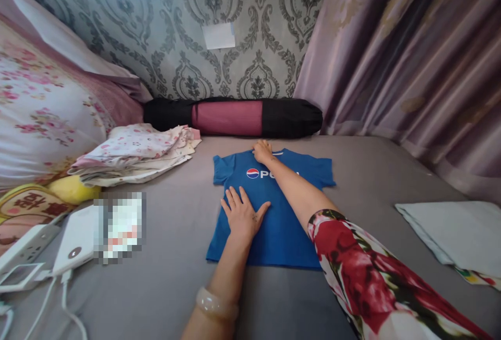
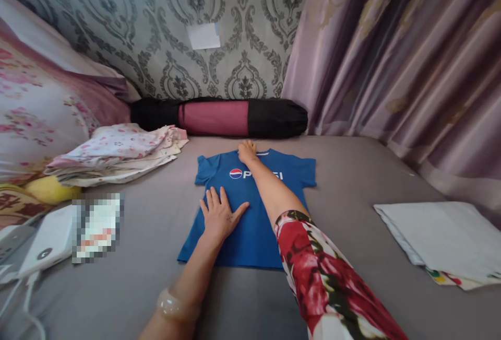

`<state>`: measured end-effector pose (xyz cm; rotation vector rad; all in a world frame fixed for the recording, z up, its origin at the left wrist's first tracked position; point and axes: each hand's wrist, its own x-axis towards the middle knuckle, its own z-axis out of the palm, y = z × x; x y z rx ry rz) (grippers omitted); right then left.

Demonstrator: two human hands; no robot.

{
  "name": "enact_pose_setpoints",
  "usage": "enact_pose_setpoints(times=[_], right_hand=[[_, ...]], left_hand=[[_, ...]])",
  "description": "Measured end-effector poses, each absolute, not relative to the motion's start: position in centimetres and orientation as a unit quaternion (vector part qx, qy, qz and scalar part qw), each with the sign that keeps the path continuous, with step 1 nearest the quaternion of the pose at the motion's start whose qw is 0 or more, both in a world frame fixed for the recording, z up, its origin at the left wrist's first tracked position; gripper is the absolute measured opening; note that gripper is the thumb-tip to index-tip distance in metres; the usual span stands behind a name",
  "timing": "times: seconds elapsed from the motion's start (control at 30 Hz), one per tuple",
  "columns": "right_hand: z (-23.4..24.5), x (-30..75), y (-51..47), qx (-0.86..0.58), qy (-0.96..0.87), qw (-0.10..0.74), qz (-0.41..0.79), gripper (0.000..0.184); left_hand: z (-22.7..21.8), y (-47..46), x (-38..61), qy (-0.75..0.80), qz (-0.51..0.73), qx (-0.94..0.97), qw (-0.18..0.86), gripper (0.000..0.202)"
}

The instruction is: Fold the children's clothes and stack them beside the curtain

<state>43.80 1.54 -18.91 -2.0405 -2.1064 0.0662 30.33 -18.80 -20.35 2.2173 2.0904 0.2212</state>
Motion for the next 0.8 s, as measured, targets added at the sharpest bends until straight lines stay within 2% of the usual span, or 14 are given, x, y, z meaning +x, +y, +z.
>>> enact_pose_setpoints(times=[0.4, 0.57, 0.8], right_hand=[[-20.4, 43.0, 1.0, -0.707, -0.682, 0.179, -0.045, 0.034], [-19.5, 41.0, 0.2, -0.662, -0.73, 0.165, -0.037, 0.037], [-19.1, 37.4, 2.3, -0.578, -0.806, 0.098, 0.075, 0.032]], left_hand=[[-20.0, -18.8, 30.7, 0.695, 0.052, 0.715, 0.049, 0.105], [-20.1, -18.8, 30.8, 0.688, 0.071, 0.722, 0.035, 0.103], [-19.9, -18.6, 30.8, 0.671, 0.077, 0.736, 0.055, 0.097]])
